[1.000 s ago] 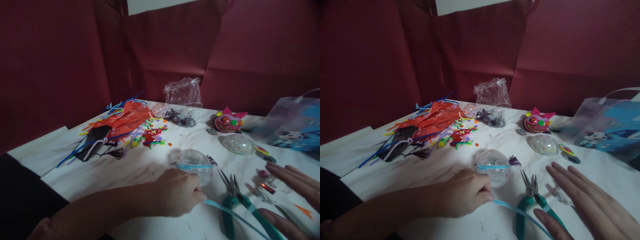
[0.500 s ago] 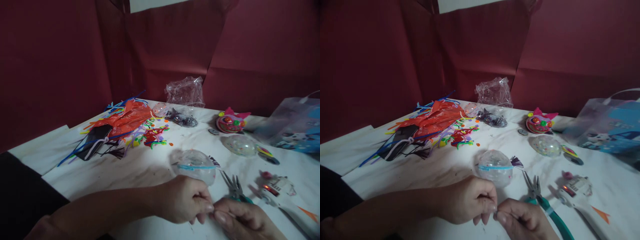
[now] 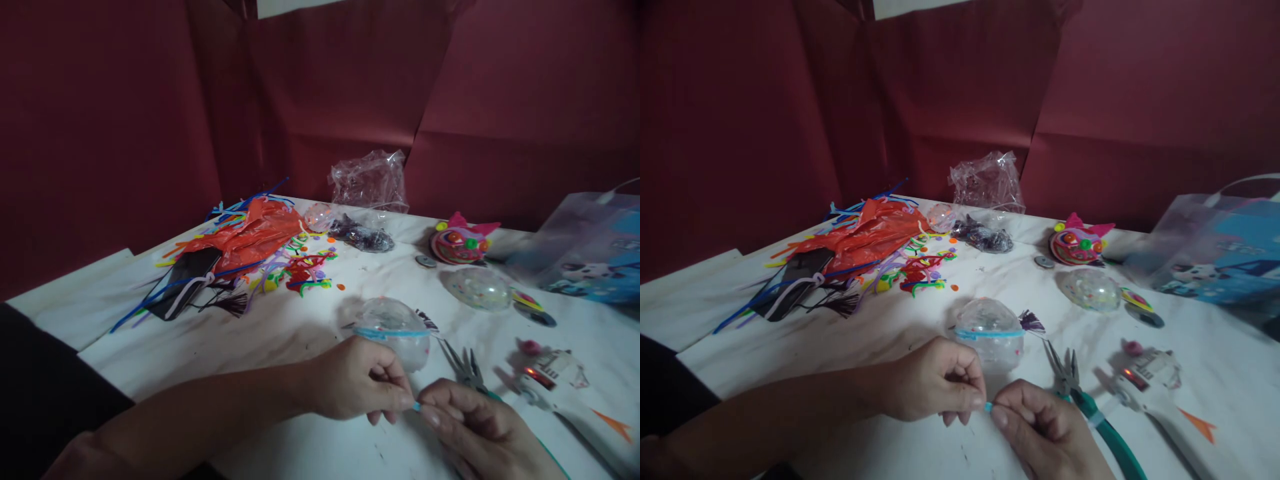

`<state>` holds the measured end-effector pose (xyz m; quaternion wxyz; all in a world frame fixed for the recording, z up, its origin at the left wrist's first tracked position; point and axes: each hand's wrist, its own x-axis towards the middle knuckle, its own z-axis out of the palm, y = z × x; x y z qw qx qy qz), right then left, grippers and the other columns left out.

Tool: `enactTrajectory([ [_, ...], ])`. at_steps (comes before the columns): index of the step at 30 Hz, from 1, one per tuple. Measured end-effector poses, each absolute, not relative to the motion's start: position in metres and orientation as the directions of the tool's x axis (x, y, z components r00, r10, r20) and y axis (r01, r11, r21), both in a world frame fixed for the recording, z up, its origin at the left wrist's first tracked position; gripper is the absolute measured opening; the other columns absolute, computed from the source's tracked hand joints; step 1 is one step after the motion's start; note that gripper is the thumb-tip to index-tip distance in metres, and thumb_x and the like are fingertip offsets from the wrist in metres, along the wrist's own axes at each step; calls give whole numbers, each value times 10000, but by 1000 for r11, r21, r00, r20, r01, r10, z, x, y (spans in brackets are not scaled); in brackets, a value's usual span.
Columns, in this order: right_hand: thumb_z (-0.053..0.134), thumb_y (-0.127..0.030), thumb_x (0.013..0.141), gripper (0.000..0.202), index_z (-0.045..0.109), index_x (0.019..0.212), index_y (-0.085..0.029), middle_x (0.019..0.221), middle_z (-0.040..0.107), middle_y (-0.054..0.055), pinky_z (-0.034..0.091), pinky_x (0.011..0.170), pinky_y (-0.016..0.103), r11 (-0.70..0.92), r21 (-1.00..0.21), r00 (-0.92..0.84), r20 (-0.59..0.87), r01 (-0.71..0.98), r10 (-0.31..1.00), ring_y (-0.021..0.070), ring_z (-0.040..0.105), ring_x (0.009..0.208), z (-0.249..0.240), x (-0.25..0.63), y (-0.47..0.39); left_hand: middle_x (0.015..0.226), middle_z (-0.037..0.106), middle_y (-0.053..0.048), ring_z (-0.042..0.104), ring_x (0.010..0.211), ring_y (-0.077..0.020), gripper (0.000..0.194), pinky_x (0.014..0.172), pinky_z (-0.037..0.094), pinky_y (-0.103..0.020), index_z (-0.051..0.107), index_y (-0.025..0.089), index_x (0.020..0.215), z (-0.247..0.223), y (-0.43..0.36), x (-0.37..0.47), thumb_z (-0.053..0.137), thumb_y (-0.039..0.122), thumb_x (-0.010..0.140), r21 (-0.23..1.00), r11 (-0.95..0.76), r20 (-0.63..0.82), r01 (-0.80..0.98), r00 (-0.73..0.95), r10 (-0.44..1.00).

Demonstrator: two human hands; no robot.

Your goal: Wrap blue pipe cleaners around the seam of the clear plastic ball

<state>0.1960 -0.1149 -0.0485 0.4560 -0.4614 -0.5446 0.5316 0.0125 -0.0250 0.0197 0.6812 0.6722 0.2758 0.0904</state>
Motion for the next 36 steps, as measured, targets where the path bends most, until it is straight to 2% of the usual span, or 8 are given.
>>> enactTrajectory([
  [3,702,-704,930,652,602,782,-77,597,287,5,181,429,72,29,-1000,-155,27,8,988,80,216,489,-57,201,-111,560,480,32,471,533,-82,271,507,374,-217,505,151,630,21,-18,9,528,366,792,959,-154,-68,239,718,693],
  [5,699,-718,921,661,591,784,-81,616,294,11,200,449,74,-9,-999,-163,-14,31,986,93,234,515,-57,206,-110,794,587,-39,561,789,-162,285,719,449,-291,585,143,799,21,-9,6,591,423,748,887,-372,154,272,586,796],
  [7,671,-751,920,681,583,794,-88,612,275,6,209,456,76,-43,-998,-182,-52,52,982,99,234,519,-54,213,-110,1224,510,-136,468,1150,-284,786,971,384,-394,493,159,1191,19,1,5,770,479,528,814,-499,237,298,614,753],
  [9,653,-768,919,688,577,803,-94,612,258,2,218,458,77,-49,-997,-193,-59,57,979,104,237,519,-50,221,-110,1435,303,-157,258,1334,-357,1055,1067,275,-492,308,214,1368,14,9,7,783,518,476,747,-559,164,361,714,680],
  [15,650,-764,920,690,602,776,-91,587,305,19,233,434,71,-3,-983,-133,-28,186,991,106,263,488,-33,237,-104,1347,383,-112,380,1262,-323,911,1009,374,-490,268,306,1384,3,13,23,679,564,612,728,-589,108,352,789,605],
  [21,643,-866,821,811,581,634,-80,545,363,60,295,398,64,64,-943,-5,66,327,998,115,333,458,-19,240,-98,1363,296,-61,396,1257,-322,907,1004,394,-469,245,414,1372,4,14,40,673,584,592,704,-605,56,372,820,570],
  [27,608,-939,770,877,568,635,-73,535,340,49,268,412,82,-28,-937,29,-19,349,999,113,318,459,-24,243,-97,1390,345,-126,234,1355,-332,860,1062,292,-499,258,271,1408,13,19,49,578,608,684,704,-637,67,316,862,502],
  [36,621,-888,831,842,551,663,-65,569,327,36,229,426,105,3,-955,-26,-5,296,1000,112,294,480,-34,239,-99,1268,527,-122,426,1235,-283,635,1032,338,-401,464,195,1305,12,29,52,580,462,740,788,-565,133,244,829,543],
])
